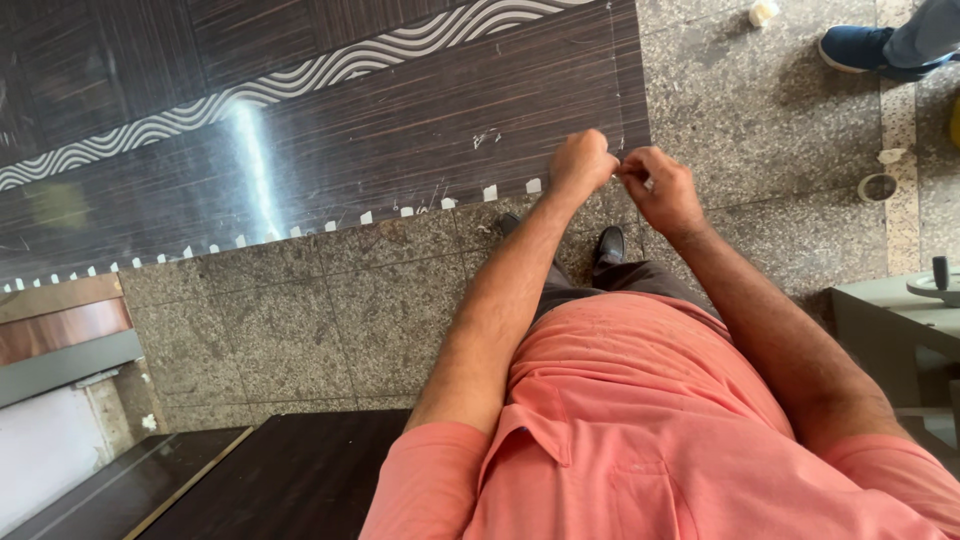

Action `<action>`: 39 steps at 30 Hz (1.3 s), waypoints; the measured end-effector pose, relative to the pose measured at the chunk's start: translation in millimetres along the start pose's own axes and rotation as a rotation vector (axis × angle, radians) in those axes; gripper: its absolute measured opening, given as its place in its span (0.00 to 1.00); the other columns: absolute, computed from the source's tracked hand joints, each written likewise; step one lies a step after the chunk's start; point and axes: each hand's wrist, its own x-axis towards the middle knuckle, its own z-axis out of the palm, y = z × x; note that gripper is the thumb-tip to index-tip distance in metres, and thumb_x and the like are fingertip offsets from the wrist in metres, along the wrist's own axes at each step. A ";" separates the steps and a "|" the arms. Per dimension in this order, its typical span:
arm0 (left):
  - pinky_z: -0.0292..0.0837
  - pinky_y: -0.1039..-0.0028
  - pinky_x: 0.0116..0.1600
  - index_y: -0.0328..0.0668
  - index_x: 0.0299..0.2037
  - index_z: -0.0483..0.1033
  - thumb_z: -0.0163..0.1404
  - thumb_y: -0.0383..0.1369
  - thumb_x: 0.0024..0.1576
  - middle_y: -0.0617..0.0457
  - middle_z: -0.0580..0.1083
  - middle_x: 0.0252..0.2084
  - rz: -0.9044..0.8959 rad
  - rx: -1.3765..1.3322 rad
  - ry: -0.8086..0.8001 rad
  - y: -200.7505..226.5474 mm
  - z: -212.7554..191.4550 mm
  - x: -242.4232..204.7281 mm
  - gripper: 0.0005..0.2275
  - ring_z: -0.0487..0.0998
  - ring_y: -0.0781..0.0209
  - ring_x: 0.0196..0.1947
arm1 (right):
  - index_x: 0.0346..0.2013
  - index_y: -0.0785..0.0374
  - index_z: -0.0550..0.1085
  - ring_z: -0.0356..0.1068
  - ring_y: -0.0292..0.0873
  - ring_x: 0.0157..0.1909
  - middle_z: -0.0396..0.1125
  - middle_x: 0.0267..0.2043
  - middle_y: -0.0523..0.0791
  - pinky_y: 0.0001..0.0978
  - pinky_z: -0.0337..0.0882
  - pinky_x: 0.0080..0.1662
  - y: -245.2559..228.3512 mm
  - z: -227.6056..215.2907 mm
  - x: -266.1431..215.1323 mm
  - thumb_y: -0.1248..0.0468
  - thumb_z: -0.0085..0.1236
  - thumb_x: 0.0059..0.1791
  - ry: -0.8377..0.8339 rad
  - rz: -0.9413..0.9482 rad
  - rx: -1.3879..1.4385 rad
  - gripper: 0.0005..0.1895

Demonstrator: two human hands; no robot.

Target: The person removes small white protective stickers from the edges of a large dark wood-patterned panel, then peels off a clear protective film from the panel surface. The person uses a pen to mark the panel and a scraper tool to assist in peeling the film.

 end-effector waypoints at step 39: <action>0.77 0.67 0.43 0.38 0.45 0.79 0.52 0.27 0.58 0.48 0.80 0.42 0.090 -0.482 0.643 -69.9 -3.0 -92.2 0.07 0.83 0.54 0.39 | 0.45 0.66 0.79 0.70 0.42 0.47 0.73 0.47 0.48 0.34 0.77 0.50 3.3 6.6 45.2 0.70 0.60 0.56 -0.066 -0.463 -0.530 0.04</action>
